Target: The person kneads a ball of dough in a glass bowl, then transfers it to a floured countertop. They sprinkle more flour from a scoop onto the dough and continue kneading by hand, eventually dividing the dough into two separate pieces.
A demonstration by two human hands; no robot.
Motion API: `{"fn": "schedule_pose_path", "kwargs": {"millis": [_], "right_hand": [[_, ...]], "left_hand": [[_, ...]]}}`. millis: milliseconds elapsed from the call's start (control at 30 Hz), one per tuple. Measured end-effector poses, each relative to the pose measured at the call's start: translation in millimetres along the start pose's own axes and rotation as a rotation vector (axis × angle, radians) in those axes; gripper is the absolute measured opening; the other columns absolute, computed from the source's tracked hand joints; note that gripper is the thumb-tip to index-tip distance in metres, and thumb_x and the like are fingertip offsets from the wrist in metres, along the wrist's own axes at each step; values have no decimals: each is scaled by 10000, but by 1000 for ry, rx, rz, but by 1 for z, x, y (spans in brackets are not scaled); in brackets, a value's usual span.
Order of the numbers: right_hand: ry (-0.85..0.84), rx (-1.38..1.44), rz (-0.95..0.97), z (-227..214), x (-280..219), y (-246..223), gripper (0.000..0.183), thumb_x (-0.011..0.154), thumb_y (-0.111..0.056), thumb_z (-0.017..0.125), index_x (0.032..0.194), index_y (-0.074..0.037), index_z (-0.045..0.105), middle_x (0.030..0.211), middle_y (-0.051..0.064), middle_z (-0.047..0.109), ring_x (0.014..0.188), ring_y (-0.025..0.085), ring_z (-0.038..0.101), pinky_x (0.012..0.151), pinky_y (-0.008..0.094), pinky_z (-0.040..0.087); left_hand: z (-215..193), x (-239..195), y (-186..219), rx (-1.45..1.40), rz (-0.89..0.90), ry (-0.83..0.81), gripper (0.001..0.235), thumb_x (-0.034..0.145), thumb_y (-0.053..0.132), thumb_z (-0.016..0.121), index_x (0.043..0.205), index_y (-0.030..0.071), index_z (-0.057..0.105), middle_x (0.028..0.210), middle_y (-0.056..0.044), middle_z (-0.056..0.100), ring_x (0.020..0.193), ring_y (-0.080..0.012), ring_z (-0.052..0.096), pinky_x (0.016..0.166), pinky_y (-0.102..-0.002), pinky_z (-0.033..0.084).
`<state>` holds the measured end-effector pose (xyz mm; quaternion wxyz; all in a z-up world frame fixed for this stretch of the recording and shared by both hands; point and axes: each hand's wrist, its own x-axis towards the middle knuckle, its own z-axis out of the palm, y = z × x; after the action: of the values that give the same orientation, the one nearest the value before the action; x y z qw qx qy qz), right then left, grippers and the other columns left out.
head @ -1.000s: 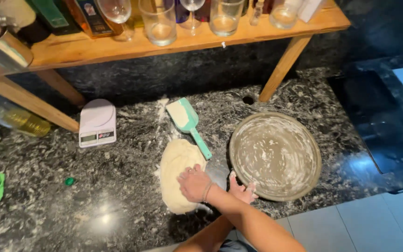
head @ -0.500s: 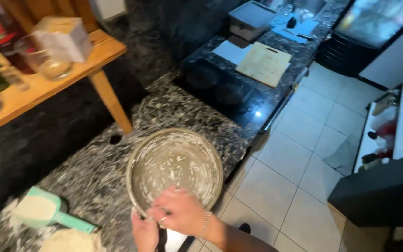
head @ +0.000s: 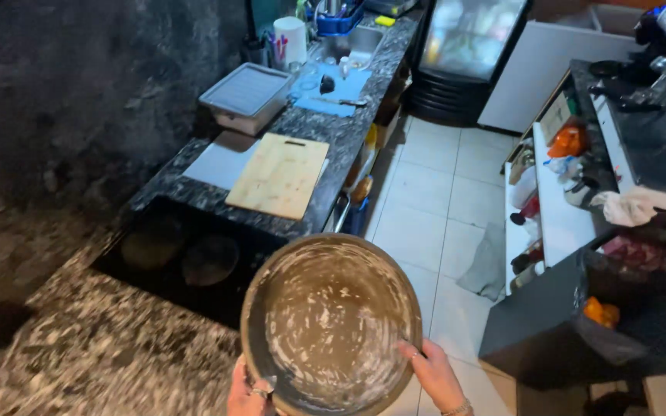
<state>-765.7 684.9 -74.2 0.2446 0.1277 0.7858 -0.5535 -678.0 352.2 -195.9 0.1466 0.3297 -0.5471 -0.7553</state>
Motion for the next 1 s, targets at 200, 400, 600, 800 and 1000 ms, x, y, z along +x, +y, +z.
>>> {"fn": "schedule_pose_path", "kwargs": {"millis": [200,400,600,800,1000], "right_hand": [[406,515,128,-116,155,11,423,968,-125,557,1285,116,697,1258,221,701,1111,356,616,900,437,434],[710,268,-49,-258,366,22,290,894,-158,624,976,17,840,999,179,753,943,265,627,829,397,455],[853,673,-161,-367,563,-100,211,820,-92,638,983,-31,758,987,79,682,848,202,622,638,367,532],[797,476,-284,-410,772,-263,309,841,-166,650,1109,-56,757,1125,63,730,1022,166,630,860,330,512],[514,613,-230,-400,1019,-439,129,873,-183,694,804,-124,601,612,5,433,553,82,431,635,333,595]], "left_hand": [[240,34,130,253,-707,-151,934,957,283,682,1636,302,41,1675,-30,246,1477,-366,444,1300,-608,369],[387,215,38,128,-285,-446,432,948,244,634,1344,80,684,596,-232,659,490,-265,657,505,-426,632],[543,363,74,-264,-261,-510,134,944,107,668,1042,17,648,460,-10,343,341,-105,356,374,-277,374],[626,488,138,-739,-112,-702,416,839,-104,612,1194,83,501,542,27,262,416,-72,304,467,-260,393],[643,561,153,-1027,152,-645,415,903,40,641,1306,78,548,578,41,304,464,-75,310,545,-289,348]]}}
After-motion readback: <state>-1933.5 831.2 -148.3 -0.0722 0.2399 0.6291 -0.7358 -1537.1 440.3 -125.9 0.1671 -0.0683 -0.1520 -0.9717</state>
